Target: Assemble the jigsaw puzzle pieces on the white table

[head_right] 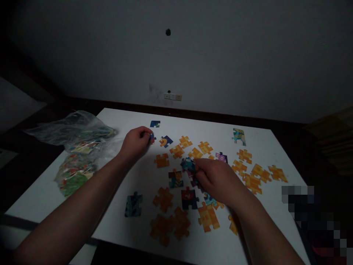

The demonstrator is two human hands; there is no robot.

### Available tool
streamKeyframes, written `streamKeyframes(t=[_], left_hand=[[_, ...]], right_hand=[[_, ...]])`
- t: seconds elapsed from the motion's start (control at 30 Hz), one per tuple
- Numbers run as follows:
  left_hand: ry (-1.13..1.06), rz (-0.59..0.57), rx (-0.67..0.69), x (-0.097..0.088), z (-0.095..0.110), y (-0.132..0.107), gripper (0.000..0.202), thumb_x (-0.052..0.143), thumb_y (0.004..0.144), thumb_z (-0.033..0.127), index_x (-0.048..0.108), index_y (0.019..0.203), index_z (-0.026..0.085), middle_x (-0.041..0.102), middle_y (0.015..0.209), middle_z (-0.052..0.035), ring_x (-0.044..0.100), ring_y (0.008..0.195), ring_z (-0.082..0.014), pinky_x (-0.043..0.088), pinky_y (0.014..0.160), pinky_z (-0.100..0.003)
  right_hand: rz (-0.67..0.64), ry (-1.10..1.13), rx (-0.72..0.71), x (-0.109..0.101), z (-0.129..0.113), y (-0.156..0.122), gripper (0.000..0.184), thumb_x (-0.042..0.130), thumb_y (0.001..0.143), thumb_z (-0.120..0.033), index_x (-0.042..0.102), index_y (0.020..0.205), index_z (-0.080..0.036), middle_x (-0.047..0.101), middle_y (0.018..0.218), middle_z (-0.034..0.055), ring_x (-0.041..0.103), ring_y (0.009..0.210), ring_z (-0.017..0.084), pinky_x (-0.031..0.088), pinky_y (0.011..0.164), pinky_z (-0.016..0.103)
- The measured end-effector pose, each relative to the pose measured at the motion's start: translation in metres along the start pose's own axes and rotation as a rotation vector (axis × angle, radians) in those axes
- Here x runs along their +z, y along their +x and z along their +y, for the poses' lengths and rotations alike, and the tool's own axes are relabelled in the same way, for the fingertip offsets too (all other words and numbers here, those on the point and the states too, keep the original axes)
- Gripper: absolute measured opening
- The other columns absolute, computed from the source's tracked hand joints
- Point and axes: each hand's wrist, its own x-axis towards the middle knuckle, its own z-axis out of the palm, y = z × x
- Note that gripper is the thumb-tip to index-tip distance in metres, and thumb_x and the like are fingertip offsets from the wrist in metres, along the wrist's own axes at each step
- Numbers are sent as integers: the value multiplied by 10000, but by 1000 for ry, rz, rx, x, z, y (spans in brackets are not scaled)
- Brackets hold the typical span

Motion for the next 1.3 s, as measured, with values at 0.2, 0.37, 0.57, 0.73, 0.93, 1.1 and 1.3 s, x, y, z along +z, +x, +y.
streamKeyframes(t=[0.2, 0.37, 0.57, 0.73, 0.93, 1.1, 1.3], left_hand=[[193, -6, 31, -3, 13, -8, 222, 613, 950, 147, 809, 982, 247, 873, 888, -54, 810, 892, -277, 575, 864, -419], [204, 22, 68, 1, 9, -5, 217, 606, 1007, 182, 812, 1023, 251, 882, 962, -60, 807, 951, -271, 582, 897, -407], [237, 69, 95, 1, 8, -3, 218, 624, 1035, 225, 825, 1118, 248, 885, 1085, -85, 809, 1000, -282, 591, 943, -425], [225, 82, 112, 0, 7, 0, 203, 660, 1016, 202, 834, 1115, 237, 881, 1088, -102, 810, 1019, -297, 596, 969, -444], [159, 94, 157, 3, 1, 6, 199, 669, 1001, 155, 843, 1083, 207, 877, 1086, -107, 809, 1017, -284, 599, 977, -441], [93, 88, 152, 6, 0, 9, 235, 627, 998, 118, 836, 1067, 201, 874, 1069, -87, 803, 983, -239, 610, 963, -401], [109, 60, 141, 8, -2, 10, 245, 612, 994, 148, 832, 1081, 211, 868, 1119, -95, 798, 1034, -245, 617, 997, -406]], right_hand=[[51, 10, -21, 1, 4, 1, 210, 463, 992, -274, 579, 818, -254, 682, 757, 23, 636, 685, 214, 387, 680, 342], [100, -60, -9, 0, 7, 1, 243, 452, 1006, -290, 639, 856, -248, 713, 766, 33, 652, 690, 226, 380, 681, 347], [165, -137, 68, -5, 7, -1, 264, 466, 1018, -316, 683, 882, -253, 748, 796, 44, 684, 725, 246, 374, 687, 353], [269, -149, 98, -8, 11, -3, 297, 450, 1066, -342, 696, 928, -249, 764, 834, 64, 699, 747, 263, 414, 700, 367], [317, -134, 63, -2, 15, 1, 343, 516, 1118, -449, 803, 1117, -261, 860, 1046, 89, 789, 895, 317, 504, 755, 410], [354, -7, -59, 1, 16, 2, 278, 657, 1082, -453, 861, 1168, -286, 893, 1100, 68, 832, 951, 315, 595, 852, 442], [446, 37, -42, -4, 15, 1, 331, 579, 1095, -336, 856, 1256, -254, 878, 1197, 114, 819, 1059, 331, 618, 953, 483]])
